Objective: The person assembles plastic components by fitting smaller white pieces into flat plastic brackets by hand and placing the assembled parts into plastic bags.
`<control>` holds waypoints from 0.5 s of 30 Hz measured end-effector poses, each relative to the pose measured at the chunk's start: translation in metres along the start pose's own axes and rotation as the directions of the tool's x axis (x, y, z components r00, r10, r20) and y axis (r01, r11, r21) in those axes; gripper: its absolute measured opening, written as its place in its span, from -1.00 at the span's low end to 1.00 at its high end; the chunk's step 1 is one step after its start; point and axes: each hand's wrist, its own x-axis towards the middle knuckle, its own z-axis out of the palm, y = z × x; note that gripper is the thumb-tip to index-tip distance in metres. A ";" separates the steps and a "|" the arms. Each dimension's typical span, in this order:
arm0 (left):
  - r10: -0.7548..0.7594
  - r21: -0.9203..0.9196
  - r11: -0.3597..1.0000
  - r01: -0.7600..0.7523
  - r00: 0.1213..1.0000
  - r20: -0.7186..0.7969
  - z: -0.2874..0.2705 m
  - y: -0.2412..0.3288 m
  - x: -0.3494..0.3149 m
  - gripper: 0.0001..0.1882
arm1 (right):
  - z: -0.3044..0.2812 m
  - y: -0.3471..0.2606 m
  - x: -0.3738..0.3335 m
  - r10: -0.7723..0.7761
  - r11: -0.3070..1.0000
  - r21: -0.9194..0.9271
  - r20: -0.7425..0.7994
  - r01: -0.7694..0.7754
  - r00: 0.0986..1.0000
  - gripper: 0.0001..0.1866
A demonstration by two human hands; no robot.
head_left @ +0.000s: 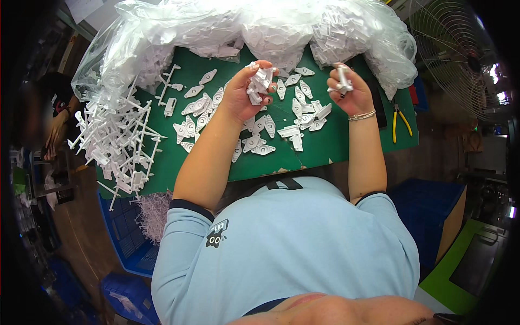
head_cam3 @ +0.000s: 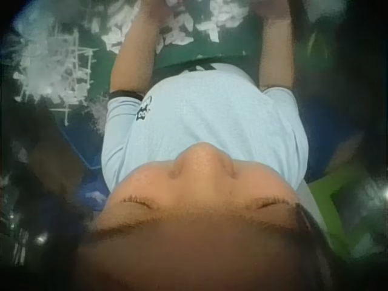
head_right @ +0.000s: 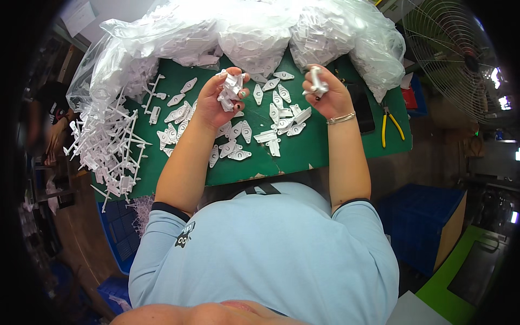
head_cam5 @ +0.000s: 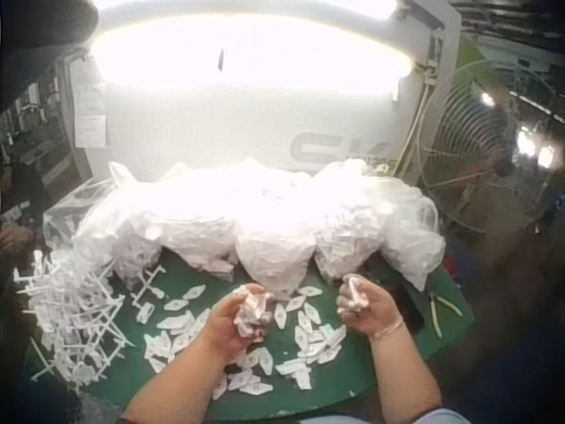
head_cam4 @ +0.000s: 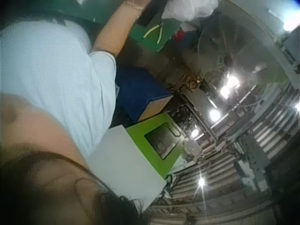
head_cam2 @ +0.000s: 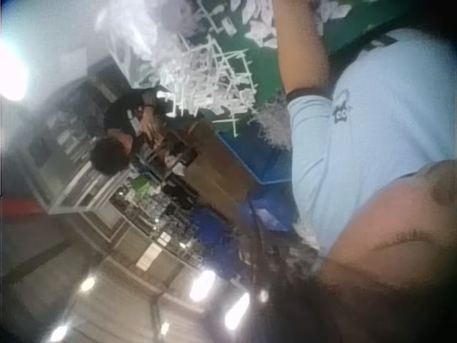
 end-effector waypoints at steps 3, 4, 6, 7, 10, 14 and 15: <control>-0.003 0.014 1.000 0.003 1.000 0.001 0.000 0.000 -0.001 -0.66 | -0.011 -0.003 -0.016 -0.103 0.973 0.188 -0.154 0.131 0.983 -0.65; -0.003 0.020 1.000 0.003 1.000 -0.002 0.000 0.000 -0.002 -0.67 | -0.010 -0.002 -0.021 -0.102 0.973 0.188 -0.157 0.131 0.982 -0.65; -0.003 0.025 1.000 0.003 1.000 -0.006 0.000 0.000 -0.001 -0.67 | 0.004 -0.001 -0.028 -0.145 0.978 0.068 -0.462 0.198 0.875 -0.74; 0.000 0.036 0.999 0.000 1.000 -0.007 0.000 0.000 -0.001 -0.67 | 0.003 0.000 -0.032 -0.132 0.988 0.008 -0.441 0.151 0.887 -0.75; -0.004 0.072 0.997 0.004 1.000 -0.004 0.002 0.000 0.000 -0.66 | -0.027 -0.006 -0.040 -0.016 0.874 -0.450 -0.400 -0.181 0.916 -0.69; -0.002 0.168 0.986 0.009 0.999 -0.043 0.005 -0.002 -0.001 -0.67 | 0.031 0.010 -0.027 -0.152 0.037 -0.906 -0.423 -0.422 0.894 -0.74; -0.005 0.167 0.986 0.012 0.999 -0.043 0.006 -0.002 -0.002 -0.67 | 0.029 0.012 -0.025 -0.193 -0.149 -0.900 -0.380 -0.410 0.905 -0.75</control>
